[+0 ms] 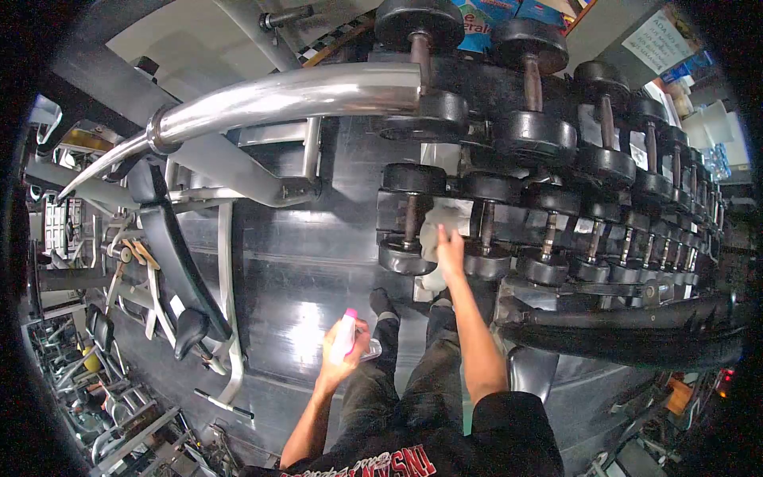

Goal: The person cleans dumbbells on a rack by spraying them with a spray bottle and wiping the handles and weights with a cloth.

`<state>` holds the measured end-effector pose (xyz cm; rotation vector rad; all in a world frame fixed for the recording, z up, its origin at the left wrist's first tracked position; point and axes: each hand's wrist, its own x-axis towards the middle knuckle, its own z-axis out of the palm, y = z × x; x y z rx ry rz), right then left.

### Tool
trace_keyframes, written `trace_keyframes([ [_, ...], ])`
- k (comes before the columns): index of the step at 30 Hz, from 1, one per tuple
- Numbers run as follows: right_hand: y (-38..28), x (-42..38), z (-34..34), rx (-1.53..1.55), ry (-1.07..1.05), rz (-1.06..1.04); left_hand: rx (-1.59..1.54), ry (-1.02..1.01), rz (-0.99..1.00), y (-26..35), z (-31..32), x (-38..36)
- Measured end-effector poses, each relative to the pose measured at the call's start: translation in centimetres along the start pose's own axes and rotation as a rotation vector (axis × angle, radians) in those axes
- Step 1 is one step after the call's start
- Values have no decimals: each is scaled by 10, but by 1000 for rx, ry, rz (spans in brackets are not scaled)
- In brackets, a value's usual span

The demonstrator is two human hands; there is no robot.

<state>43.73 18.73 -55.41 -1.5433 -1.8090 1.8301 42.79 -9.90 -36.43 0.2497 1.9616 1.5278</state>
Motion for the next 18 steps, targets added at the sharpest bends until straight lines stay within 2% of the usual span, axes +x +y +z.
trace_keyframes([
  [1, -39, -21, 8, -446, -43, -56, -16, 2, -11, -2, 2, -1],
  [3, -9, -7, 33, -462, 39, -742, -28, -5, -23, -2, 6, -2],
  [5, -31, -9, 44, -735, -63, -1023, -13, 7, -35, 0, 11, -3],
  [6, -32, -1, 49, -733, -60, -1019, -10, 3, -36, 1, 13, -3],
  [8, -20, 18, 55, -872, -248, -1063, 34, -37, 20, 2, 17, -3],
  [9, -13, 21, 52, -877, -247, -1060, 30, -40, 19, 1, 21, -5],
  [12, -19, 16, 40, -866, -512, -829, 21, -32, -5, 1, 27, -5],
  [13, -20, 15, 35, -868, -513, -833, 7, -25, -9, 5, 30, -6],
  [15, -22, 14, 24, -765, -727, -607, -7, -16, -13, 11, 34, -8],
  [16, -43, 8, 16, -795, -757, -494, -18, -18, -7, 13, 36, -9],
  [17, -46, 17, 15, -801, -767, -515, -27, -21, -2, 14, 36, -10],
  [18, -50, 28, 12, -873, -810, -437, -26, -18, -2, 14, 35, -10],
])
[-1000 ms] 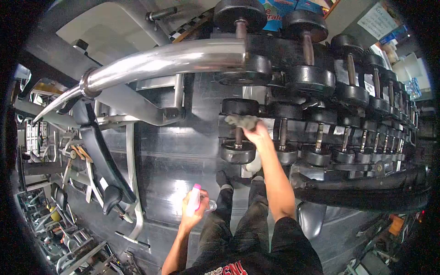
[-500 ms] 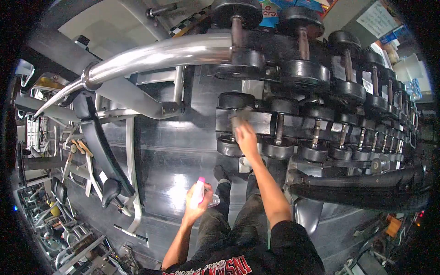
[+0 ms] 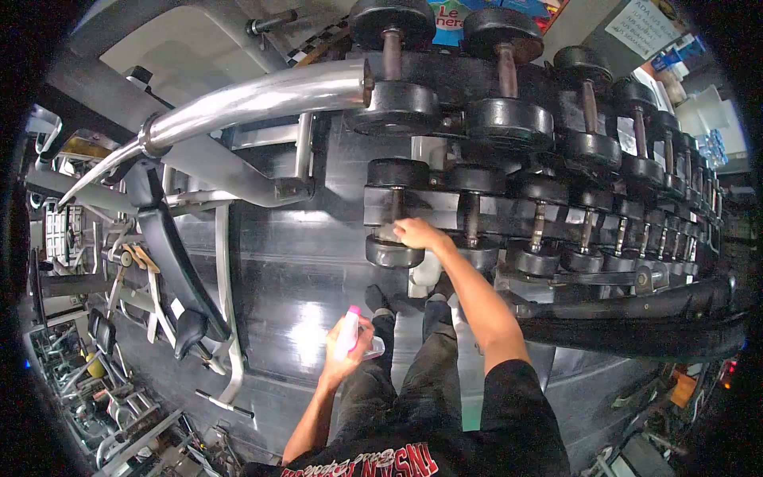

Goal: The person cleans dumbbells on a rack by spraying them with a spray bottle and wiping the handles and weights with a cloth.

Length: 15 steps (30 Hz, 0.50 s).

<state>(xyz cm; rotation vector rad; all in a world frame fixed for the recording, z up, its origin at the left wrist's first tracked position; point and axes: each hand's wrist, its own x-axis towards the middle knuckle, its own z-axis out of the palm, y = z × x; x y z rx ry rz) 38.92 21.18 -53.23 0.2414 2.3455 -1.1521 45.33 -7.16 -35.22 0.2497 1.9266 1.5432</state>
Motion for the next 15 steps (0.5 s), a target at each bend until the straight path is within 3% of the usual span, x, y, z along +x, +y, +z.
trace_keyframes([
  [1, -4, 1, -15, -28, -83, 65, 5, -5, 0, 0, 0, -1],
  [3, 3, 16, -24, -92, -38, 95, 11, -10, -1, -5, -2, -1],
  [6, -25, 30, -27, 95, 102, 21, 9, -3, -30, -18, -7, -4],
  [9, -44, 53, 17, 96, 189, -34, -5, 14, -67, -23, -10, -6],
  [11, -45, 62, 48, 61, 66, -42, -40, 29, -91, -22, -10, -6],
  [12, -45, 64, 60, -155, 79, 140, -34, 25, -91, -20, -10, -6],
  [13, -56, 69, 56, -142, 5, 237, -23, 30, -71, -15, -9, -6],
  [15, -66, 73, 51, -239, -95, 180, -11, 41, -51, -12, -10, -6],
])
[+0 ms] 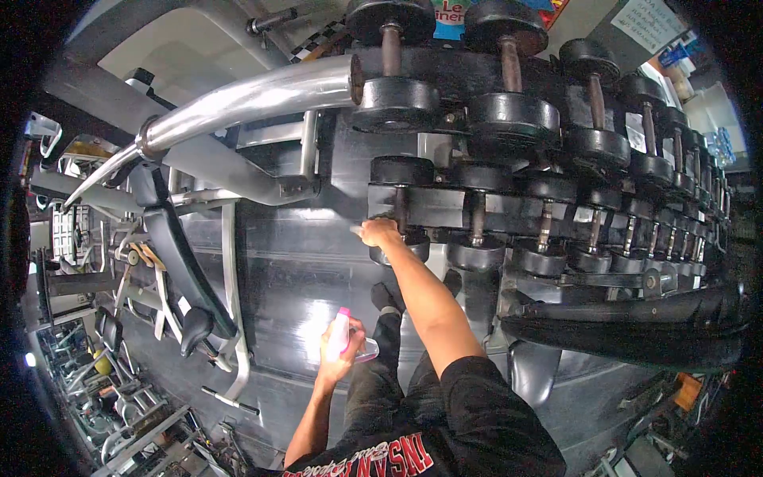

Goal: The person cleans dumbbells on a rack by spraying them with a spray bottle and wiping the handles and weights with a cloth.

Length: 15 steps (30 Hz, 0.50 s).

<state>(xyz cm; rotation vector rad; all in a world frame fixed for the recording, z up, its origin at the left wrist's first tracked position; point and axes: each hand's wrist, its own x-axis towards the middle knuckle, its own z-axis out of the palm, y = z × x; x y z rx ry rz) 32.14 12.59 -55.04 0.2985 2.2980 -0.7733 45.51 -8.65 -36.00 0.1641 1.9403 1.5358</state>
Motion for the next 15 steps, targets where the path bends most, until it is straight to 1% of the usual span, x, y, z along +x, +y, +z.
trace_keyframes([
  [1, 1, -3, -2, -2, 1, 0, -6, 3, -11, -2, -1, 0],
  [3, 16, -15, -12, 95, -40, -85, -21, 1, -15, -4, 0, 1],
  [4, 26, -24, -15, 87, -38, -83, -34, -4, -14, -6, 0, 1],
  [6, 54, -48, -12, 198, 72, -283, -58, -1, -15, -7, 1, 0],
  [9, 81, -88, -35, 194, 25, -237, -97, 12, -50, -11, 2, -1],
  [10, 89, -97, -40, 209, 21, -217, -50, 13, -16, -13, 2, 0],
  [11, 98, -96, -42, 197, 33, -181, -1, 14, 19, -14, 2, 1],
  [12, 106, -91, -46, 61, 8, -78, -3, 19, 17, -14, 1, 2],
  [14, 87, -96, -69, -80, -78, 303, -45, 9, -24, -14, -1, 2],
  [15, 105, -78, -47, 48, 108, 365, -43, 6, -28, -15, -1, 2],
])
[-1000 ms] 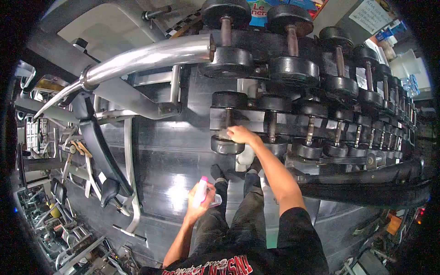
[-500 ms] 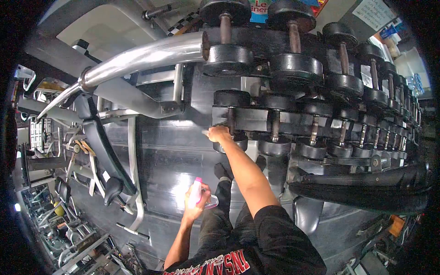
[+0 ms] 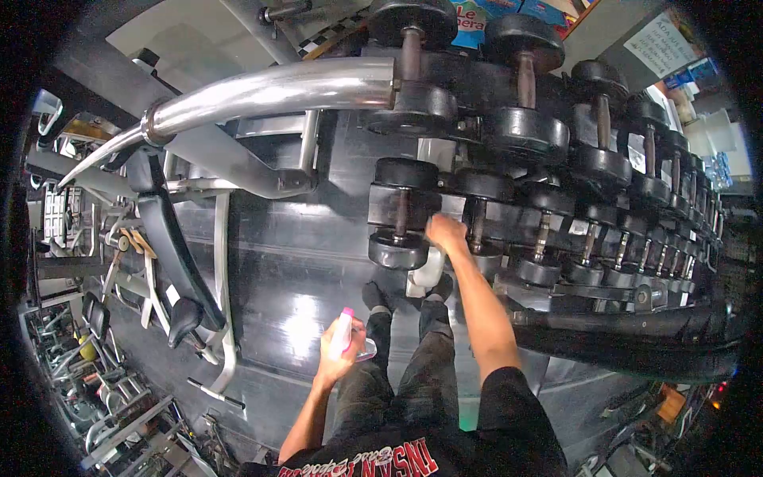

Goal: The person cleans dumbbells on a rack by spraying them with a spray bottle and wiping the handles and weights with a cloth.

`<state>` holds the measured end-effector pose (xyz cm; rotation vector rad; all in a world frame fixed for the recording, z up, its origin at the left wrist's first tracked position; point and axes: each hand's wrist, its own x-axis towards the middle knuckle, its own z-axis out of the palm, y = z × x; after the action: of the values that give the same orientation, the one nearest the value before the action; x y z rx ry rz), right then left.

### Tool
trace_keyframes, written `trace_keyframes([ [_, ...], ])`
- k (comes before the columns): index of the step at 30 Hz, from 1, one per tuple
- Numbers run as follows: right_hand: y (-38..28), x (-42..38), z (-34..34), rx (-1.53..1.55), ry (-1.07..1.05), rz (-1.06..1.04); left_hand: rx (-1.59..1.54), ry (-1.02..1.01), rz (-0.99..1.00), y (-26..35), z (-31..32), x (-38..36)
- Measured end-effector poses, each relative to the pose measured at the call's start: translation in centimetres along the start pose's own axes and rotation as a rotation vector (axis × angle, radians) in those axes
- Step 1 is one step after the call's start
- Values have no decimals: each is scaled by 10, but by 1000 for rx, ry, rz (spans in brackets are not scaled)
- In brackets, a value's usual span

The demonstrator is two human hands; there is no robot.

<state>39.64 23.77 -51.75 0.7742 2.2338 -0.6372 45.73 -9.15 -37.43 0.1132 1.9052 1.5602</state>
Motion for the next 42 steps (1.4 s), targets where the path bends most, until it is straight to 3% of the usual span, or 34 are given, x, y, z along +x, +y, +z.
trace_keyframes([
  [1, 9, 19, 30, 2, -2, 4, 2, 6, -5, -2, 0, 1],
  [3, 24, 42, 85, 421, 196, -250, 1, 10, -9, -1, 2, 2],
  [9, 12, -5, 31, 429, -9, -216, 59, 1, 19, -1, 0, 6],
  [13, 5, -48, 29, 408, 176, -448, 52, 26, 0, -6, -10, 5],
  [14, 6, -56, 44, 386, 381, -581, 66, 22, -8, -6, -14, 5],
  [15, 9, -60, 55, 374, 438, -614, 82, 20, -13, -6, -18, 6],
  [18, 4, -59, 76, 175, 474, -694, 95, 46, 3, -12, -28, 6],
  [20, -10, -50, 80, -279, 657, -1114, 68, 50, -62, -6, -30, 6],
  [21, -28, -44, 88, -365, 660, -1212, 75, 44, -65, -8, -32, 5],
  [24, -69, -35, 109, -416, 635, -1191, 69, 70, -8, -9, -36, 0],
  [26, -101, -42, 113, -796, 527, -1021, 103, 55, -21, -3, -39, -3],
  [27, -117, -31, 131, -1009, 405, -925, 127, 38, -34, -1, -39, -4],
  [30, -153, 4, 167, -1160, 117, -693, 139, 51, -19, -1, -39, -9],
  [33, -178, 26, 174, -1083, -30, -481, 148, 32, -10, -11, -39, -6],
  [35, -178, 11, 160, -1037, -39, -453, 86, 62, -56, -7, -39, -8],
  [37, -161, -6, 142, -922, 70, -597, 87, 42, -39, -9, -41, -8],
  [40, -102, -34, 120, -612, 420, -976, 68, 27, -2, -6, -41, -4],
  [42, -66, -52, 104, -380, 632, -1089, 51, 18, 6, -7, -44, -2],
])
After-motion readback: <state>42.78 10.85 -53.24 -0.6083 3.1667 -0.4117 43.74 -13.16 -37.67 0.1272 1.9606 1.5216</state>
